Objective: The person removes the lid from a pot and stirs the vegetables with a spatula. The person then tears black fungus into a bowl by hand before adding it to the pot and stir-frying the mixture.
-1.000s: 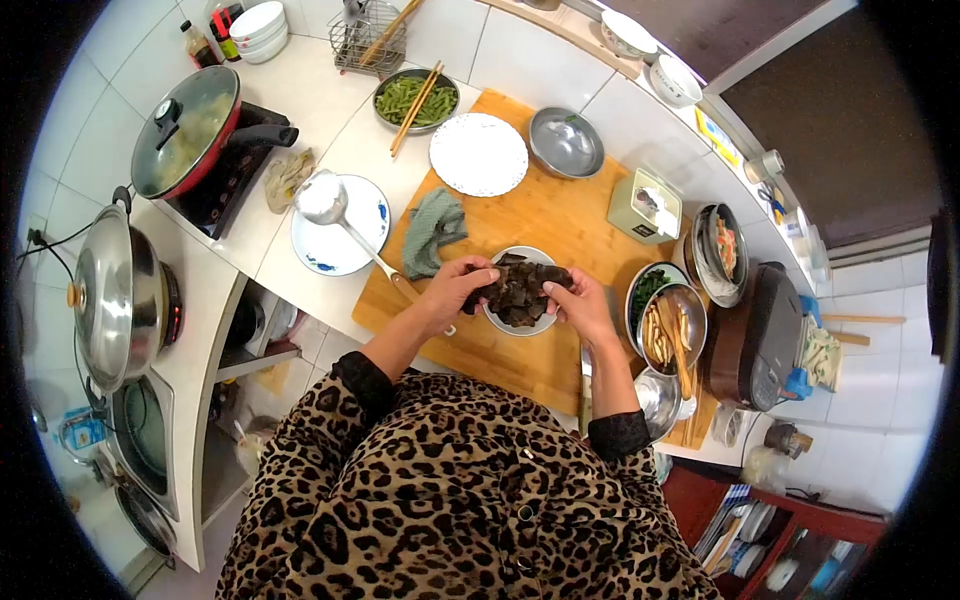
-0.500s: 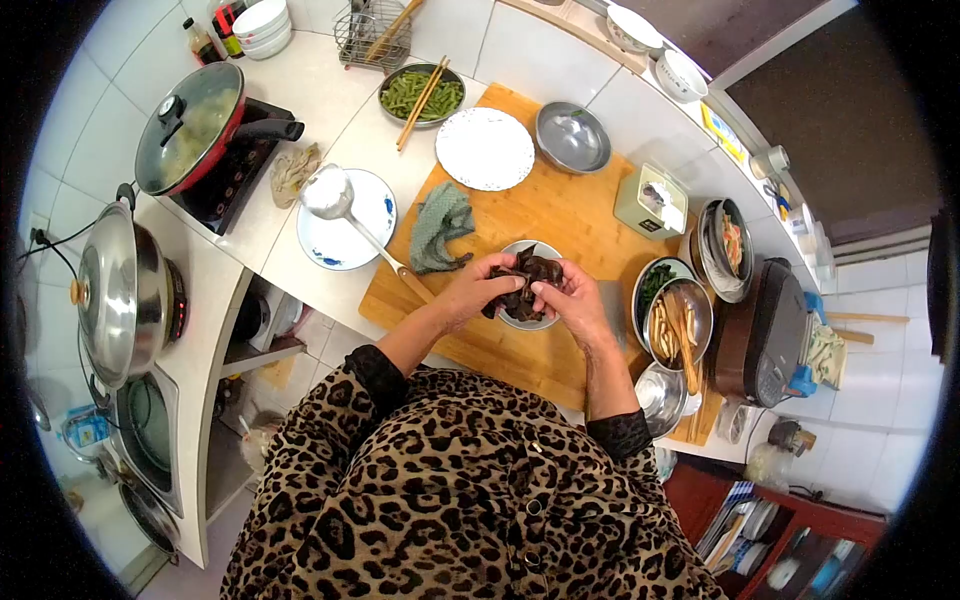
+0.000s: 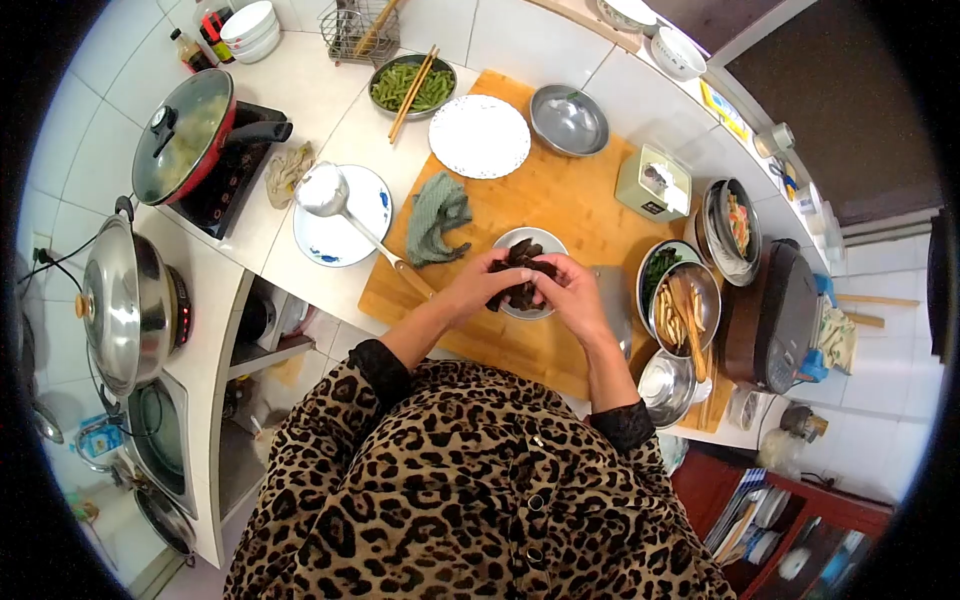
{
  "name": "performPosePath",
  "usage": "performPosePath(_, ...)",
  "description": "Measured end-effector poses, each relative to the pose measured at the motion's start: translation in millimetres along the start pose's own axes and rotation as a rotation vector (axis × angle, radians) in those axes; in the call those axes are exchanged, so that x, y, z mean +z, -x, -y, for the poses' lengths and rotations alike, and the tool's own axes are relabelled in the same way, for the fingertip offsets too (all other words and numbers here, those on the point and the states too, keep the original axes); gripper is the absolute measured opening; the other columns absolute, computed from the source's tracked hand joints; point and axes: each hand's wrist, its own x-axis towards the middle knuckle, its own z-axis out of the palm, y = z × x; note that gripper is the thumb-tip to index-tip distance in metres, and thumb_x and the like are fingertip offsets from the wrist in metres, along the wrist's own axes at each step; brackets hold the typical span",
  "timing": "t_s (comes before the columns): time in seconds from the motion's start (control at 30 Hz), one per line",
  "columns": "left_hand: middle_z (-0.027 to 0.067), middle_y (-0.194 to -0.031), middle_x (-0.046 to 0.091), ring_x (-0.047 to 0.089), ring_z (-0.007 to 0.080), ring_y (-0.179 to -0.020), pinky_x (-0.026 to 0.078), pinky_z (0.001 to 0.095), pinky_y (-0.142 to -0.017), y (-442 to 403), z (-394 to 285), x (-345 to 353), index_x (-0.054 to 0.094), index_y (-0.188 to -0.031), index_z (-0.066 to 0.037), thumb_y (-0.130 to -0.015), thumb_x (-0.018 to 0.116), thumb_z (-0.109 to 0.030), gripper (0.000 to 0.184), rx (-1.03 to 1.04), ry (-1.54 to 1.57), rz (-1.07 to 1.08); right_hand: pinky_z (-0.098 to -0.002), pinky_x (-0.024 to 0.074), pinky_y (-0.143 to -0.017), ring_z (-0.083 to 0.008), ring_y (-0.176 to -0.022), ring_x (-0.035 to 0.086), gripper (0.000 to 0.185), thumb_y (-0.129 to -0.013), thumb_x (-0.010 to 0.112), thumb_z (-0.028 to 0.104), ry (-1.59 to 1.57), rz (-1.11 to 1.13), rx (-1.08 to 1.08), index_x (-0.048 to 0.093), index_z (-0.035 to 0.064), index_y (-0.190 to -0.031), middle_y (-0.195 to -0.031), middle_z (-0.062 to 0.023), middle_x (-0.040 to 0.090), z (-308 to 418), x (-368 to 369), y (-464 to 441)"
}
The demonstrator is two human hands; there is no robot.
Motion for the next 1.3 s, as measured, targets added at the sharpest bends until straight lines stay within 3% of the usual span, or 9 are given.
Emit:
performPosePath(0.2,-0.0016,-0.072,0.056,0.05,0.0063,-0.056,0.037,0.0205,-0.046,4,-14,-8,0.058,-0.089,-0.009,-0.085,0.064,-0.028,0.02,-0.116,0.065,-0.177,-0.0209,0.0454,-0.056,-0.0075,-0.062,0.055,0.024,-0.084,0.061,0.005,0.071,-0.092,-0.063,0.058,0.001,-0.108,-0.076,-0.0015,0.059,-3,-17,-14)
performPosePath(0.27,-0.0017,-0.073,0.056,0.049,0.0063,-0.056,0.038,0.0204,-0.047,7,-23,-14,0.058,-0.089,-0.01,-0.085,0.064,-0.028,0.019,-0.089,0.064,-0.198,-0.0272,0.0492,-0.065,-0.0138,-0.072,0.06,0.028,-0.081,0.064,0.007,0.194,-0.106,-0.083,0.058,0.0031,-0.109,-0.084,-0.0074,0.062,-17,-23,-21)
performPosePath(0.33,-0.0017,-0.074,0.056,0.049,0.0063,-0.055,0.038,0.0205,-0.046,7,-26,-20,0.058,-0.089,-0.01,-0.084,0.065,-0.027,0.02,-0.03,0.116,-0.207,-0.0338,0.0493,-0.075,-0.0243,-0.093,0.059,0.038,-0.076,0.069,0.011,0.804,0.007,-0.395,0.057,0.0051,-0.112,-0.107,-0.0145,0.058,-16,-20,-18)
performPosePath(0.47,-0.0016,-0.073,0.056,0.049,0.0061,-0.055,0.038,0.0203,-0.046,5,-29,-23,0.058,-0.09,-0.009,-0.084,0.065,-0.026,0.019,-0.029,0.164,-0.228,-0.0405,0.0473,-0.08,-0.0322,-0.1,0.054,0.041,-0.071,0.069,0.007,1.267,-0.073,-0.626,0.059,0.0079,-0.11,-0.116,-0.0159,0.051,-25,11,-13)
performPosePath(0.67,-0.0011,-0.072,0.055,0.048,0.0063,-0.055,0.038,0.0205,-0.046,7,-27,-26,0.057,-0.09,-0.008,-0.084,0.066,-0.024,0.018,-0.019,0.224,-0.232,-0.0418,0.0463,-0.077,-0.0352,-0.093,0.053,0.04,-0.065,0.061,-0.005,1.148,-0.023,-0.362,0.06,0.0075,-0.103,-0.103,-0.0132,0.054,-39,6,-42)
performPosePath(0.73,-0.0009,-0.072,0.055,0.048,0.0064,-0.055,0.038,0.0207,-0.046,9,-29,-25,0.057,-0.09,-0.008,-0.085,0.065,-0.023,0.018,-0.016,0.234,-0.242,-0.0405,0.0478,-0.074,-0.0315,-0.09,0.057,0.026,-0.072,0.062,0.0,0.948,-0.002,-0.32,0.061,0.0033,-0.098,-0.096,-0.0147,0.056,-33,-2,-47)
performPosePath(0.93,0.0003,-0.073,0.055,0.048,0.0069,-0.054,0.039,0.0208,-0.046,7,-33,-27,0.056,-0.092,-0.007,-0.085,0.065,-0.023,0.02,-0.024,0.203,-0.245,-0.0372,0.0475,-0.083,-0.0346,-0.094,0.057,0.031,-0.073,0.07,0.009,0.35,0.002,-0.069,0.06,0.0002,-0.1,-0.101,-0.0184,0.058,-8,-18,-43)
performPosePath(1.13,0.0016,-0.075,0.058,0.05,0.0093,-0.053,0.038,0.0219,-0.044,6,-28,-25,0.056,-0.094,-0.009,-0.084,0.067,-0.019,0.018,-0.032,0.272,-0.252,-0.04,0.0466,-0.086,-0.0354,-0.102,0.054,0.052,-0.07,0.072,0.011,1.074,-0.001,-0.274,0.052,0.002,-0.117,-0.107,-0.0196,0.055,-16,0,-19)
performPosePath(1.3,0.0011,-0.072,0.057,0.05,0.0091,-0.053,0.039,0.0216,-0.044,5,-31,-25,0.056,-0.093,-0.009,-0.084,0.067,-0.019,0.017,-0.022,0.272,-0.227,-0.0408,0.047,-0.085,-0.0373,-0.103,0.052,0.053,-0.068,0.073,0.012,1.21,-0.02,-0.155,0.052,0.0022,-0.115,-0.105,-0.0191,0.054,-36,14,-30)
